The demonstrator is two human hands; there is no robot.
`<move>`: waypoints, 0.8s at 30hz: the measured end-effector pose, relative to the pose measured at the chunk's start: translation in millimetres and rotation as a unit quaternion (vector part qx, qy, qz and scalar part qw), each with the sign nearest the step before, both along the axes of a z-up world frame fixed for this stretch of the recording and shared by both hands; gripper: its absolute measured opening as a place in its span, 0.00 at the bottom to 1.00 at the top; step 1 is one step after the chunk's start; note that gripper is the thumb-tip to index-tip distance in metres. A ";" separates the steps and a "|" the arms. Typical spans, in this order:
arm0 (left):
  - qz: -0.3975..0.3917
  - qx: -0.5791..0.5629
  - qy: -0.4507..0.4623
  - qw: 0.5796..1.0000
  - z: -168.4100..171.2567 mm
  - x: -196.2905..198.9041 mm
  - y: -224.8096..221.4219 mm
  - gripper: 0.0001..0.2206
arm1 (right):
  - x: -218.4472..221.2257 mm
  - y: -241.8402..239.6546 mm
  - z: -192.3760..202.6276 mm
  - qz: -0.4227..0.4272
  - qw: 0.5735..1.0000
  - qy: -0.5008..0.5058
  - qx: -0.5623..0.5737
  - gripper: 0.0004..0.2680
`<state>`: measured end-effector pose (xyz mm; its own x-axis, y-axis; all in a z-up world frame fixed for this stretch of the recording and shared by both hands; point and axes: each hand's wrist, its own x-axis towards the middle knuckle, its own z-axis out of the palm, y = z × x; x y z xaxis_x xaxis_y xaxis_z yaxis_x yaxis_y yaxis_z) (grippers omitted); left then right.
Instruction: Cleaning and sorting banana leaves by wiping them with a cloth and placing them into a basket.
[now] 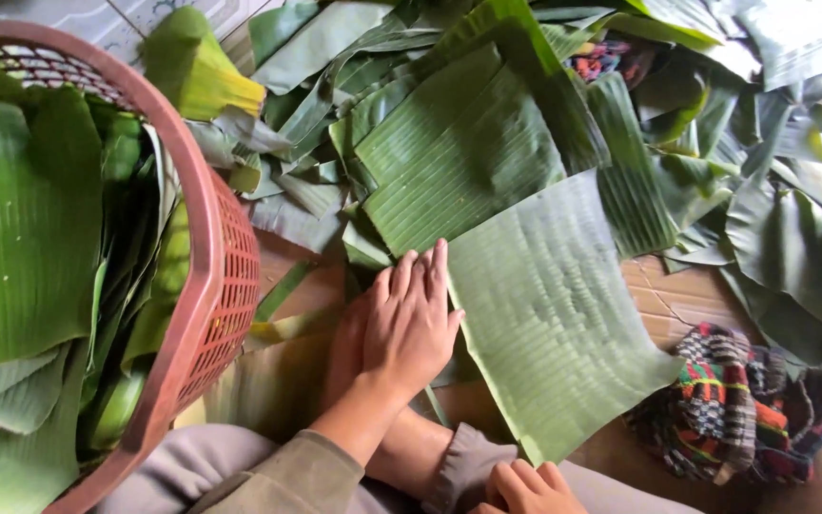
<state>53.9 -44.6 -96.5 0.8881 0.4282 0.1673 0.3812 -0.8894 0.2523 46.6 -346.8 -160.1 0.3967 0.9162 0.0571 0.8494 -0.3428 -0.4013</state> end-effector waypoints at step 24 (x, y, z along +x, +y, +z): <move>-0.029 -0.101 -0.226 0.969 44.4 -5.5 24.5 0.16 | 19.0 14.3 48.4 0.206 0.978 0.001 -0.030 0.06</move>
